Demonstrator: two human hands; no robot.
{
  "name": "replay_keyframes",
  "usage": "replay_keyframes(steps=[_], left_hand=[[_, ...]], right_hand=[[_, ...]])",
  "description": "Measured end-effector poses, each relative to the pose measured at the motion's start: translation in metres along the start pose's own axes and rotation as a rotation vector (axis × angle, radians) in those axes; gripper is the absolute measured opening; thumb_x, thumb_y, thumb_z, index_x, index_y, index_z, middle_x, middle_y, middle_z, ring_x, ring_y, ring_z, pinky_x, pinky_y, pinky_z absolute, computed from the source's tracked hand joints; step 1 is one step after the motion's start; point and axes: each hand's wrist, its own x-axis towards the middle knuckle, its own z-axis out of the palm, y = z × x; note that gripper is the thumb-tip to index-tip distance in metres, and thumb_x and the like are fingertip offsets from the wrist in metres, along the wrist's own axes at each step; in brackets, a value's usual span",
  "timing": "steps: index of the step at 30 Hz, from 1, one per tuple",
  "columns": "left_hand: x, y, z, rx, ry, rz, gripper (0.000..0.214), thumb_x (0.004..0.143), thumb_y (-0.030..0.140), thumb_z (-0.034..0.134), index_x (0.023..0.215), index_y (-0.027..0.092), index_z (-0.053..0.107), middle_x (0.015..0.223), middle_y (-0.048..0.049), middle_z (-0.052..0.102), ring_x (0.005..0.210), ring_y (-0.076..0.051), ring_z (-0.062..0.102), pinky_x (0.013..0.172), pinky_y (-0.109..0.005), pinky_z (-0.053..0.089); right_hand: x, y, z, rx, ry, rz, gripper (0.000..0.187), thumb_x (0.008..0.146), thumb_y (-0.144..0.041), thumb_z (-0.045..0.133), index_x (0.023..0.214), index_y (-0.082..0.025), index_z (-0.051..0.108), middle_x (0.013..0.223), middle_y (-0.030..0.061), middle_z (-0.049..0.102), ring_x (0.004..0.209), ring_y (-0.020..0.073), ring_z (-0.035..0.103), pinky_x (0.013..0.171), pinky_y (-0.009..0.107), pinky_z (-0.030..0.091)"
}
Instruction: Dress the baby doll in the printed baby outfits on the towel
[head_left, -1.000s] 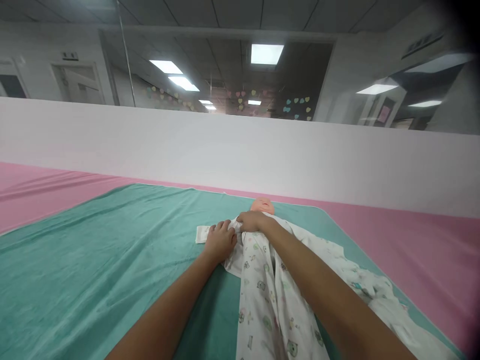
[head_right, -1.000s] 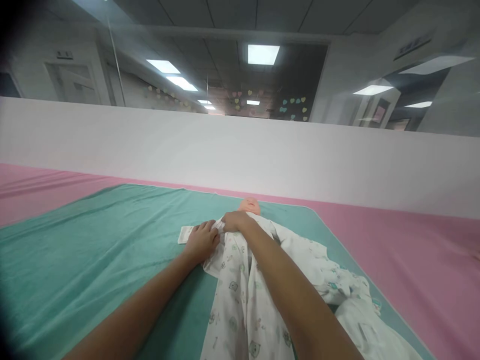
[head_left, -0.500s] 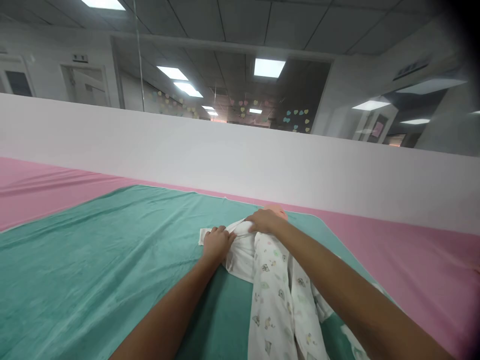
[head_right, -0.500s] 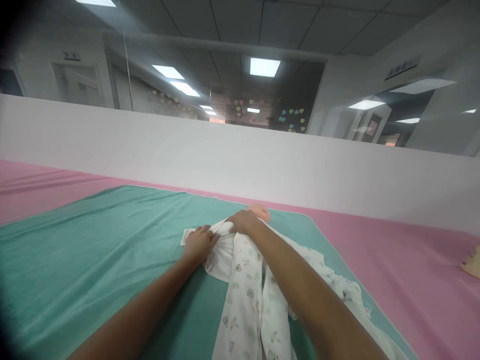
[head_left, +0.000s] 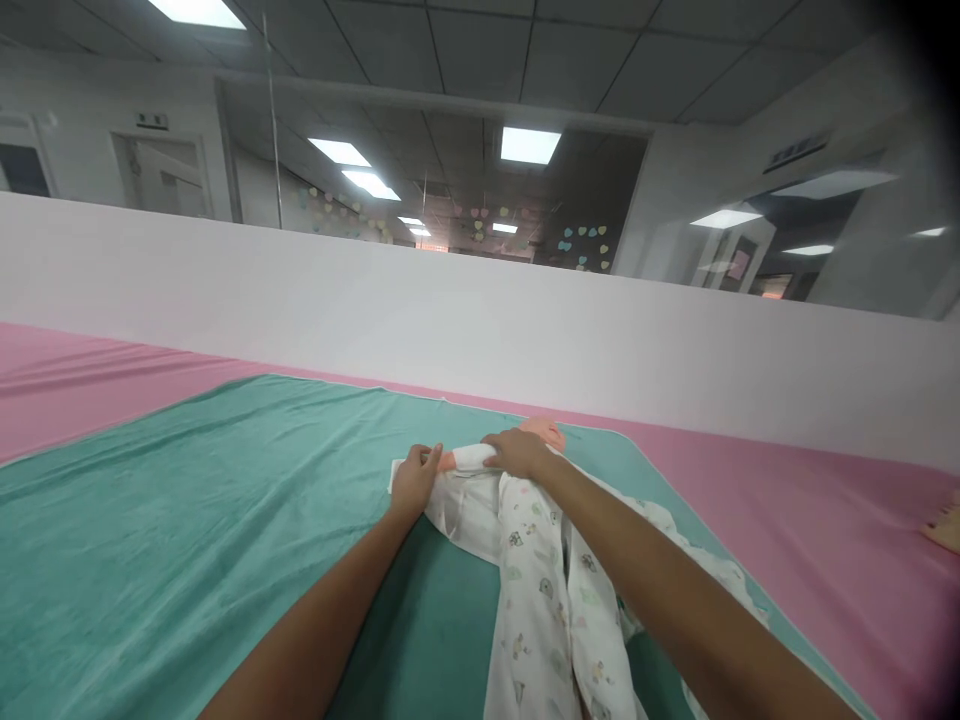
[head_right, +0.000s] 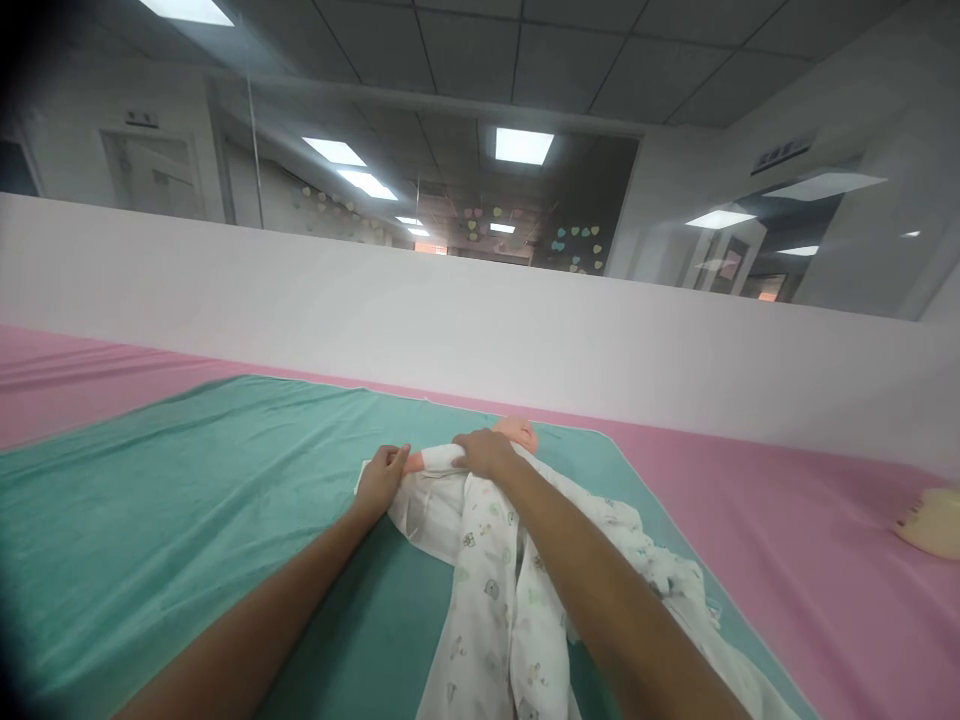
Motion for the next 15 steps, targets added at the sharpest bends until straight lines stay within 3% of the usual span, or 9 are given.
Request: replay_keyframes(steps=[4,8,11,15], left_hand=[[0.004,-0.003,0.002,0.006,-0.009,0.011,0.047,0.092,0.054,0.026,0.089,0.02,0.059,0.082,-0.0054,0.068,0.075,-0.018,0.064,0.059,-0.026,0.039],[0.003,-0.002,0.0,0.064,0.008,0.052,0.045,0.093,0.048,0.027,0.079,0.021,0.06,0.082,-0.0066,0.068,0.078,-0.02,0.062,0.06,-0.027,0.034],[0.004,-0.006,-0.006,0.106,0.026,0.041,0.046,0.094,0.046,0.024,0.08,0.021,0.06,0.084,-0.0072,0.068,0.078,-0.02,0.061,0.058,-0.027,0.031],[0.009,-0.01,-0.013,0.153,0.021,0.018,0.049,0.093,0.048,0.022,0.078,0.022,0.061,0.084,-0.0079,0.068,0.077,-0.022,0.061,0.056,-0.027,0.03]], right_hand=[[0.013,-0.016,0.017,0.006,0.031,0.007,0.038,0.081,-0.049,0.054,0.113,-0.029,0.061,0.113,0.007,0.062,0.103,0.0256,0.057,0.077,0.033,0.041],[0.018,-0.02,0.023,0.044,0.072,0.053,0.044,0.086,-0.053,0.044,0.118,-0.026,0.058,0.118,0.0086,0.06,0.106,0.0257,0.056,0.08,0.034,0.041],[0.01,-0.014,0.022,0.074,0.086,0.083,0.045,0.09,-0.052,0.034,0.117,-0.025,0.058,0.117,0.0079,0.062,0.105,0.025,0.056,0.079,0.034,0.042],[-0.014,0.006,0.021,0.147,0.099,0.035,0.044,0.089,-0.054,0.037,0.117,-0.027,0.059,0.12,0.0045,0.061,0.111,0.0243,0.054,0.088,0.036,0.041]])
